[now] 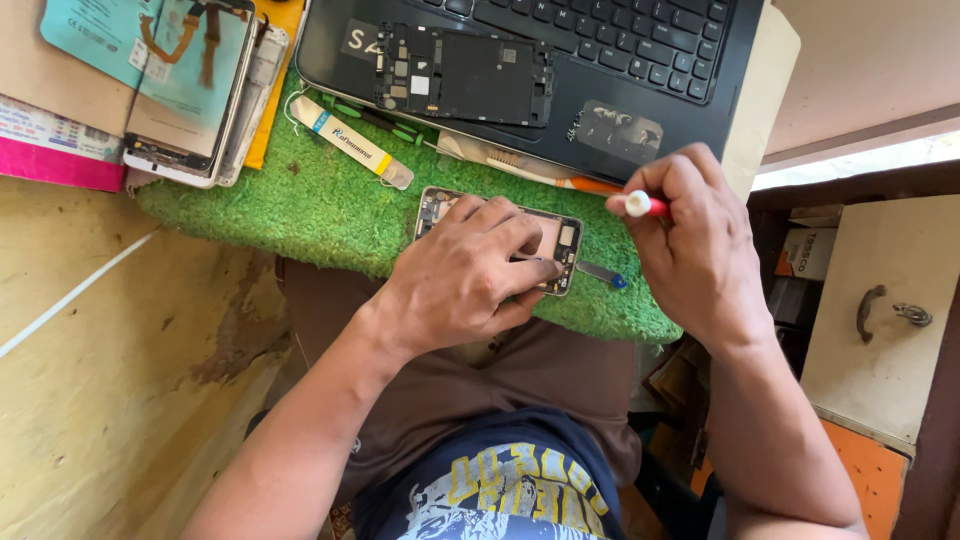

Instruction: The person repairs a smartphone at a workbench, using a screwdriver to remove and tighten screws on the phone's frame and a pry tool to lift components. They flip the phone over, press on its parts, and work on both sides of the device while it rests on a green mat.

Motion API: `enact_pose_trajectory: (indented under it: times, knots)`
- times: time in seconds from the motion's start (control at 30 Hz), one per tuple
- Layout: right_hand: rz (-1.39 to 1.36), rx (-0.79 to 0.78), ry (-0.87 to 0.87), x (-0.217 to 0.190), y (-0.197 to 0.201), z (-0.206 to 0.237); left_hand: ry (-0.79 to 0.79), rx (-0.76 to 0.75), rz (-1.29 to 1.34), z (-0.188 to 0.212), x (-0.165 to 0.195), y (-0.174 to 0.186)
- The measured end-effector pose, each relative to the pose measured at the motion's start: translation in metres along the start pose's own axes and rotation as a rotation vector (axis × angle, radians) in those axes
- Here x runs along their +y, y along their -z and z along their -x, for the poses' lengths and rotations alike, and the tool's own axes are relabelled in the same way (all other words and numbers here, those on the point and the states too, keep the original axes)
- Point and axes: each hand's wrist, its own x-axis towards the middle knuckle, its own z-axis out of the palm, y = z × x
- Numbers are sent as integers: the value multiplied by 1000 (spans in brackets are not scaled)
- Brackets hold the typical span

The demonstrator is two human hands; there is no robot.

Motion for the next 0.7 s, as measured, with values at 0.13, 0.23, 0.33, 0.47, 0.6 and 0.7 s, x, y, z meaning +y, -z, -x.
enact_pose_trajectory:
  times: [0.13, 0.23, 0.33, 0.47, 0.6, 0.7]
  knots:
    - [-75, -63, -27, 0, 1, 10, 10, -8, -7, 0, 1, 0]
    - [-127, -113, -44, 0, -3, 17, 12, -4, -3, 0, 1, 0]
    - [-151, -139, 8, 2, -7, 20, 23, -23, 0, 0, 1, 0]
    - [-180, -160, 8, 2, -12, 21, 11, -9, -14, 0, 1, 0]
    - [-151, -156, -18, 2, -11, 20, 15, -15, -3, 0, 1, 1]
    - [-163, -158, -88, 3, -9, 19, 22, -18, 8, 1, 1, 0]
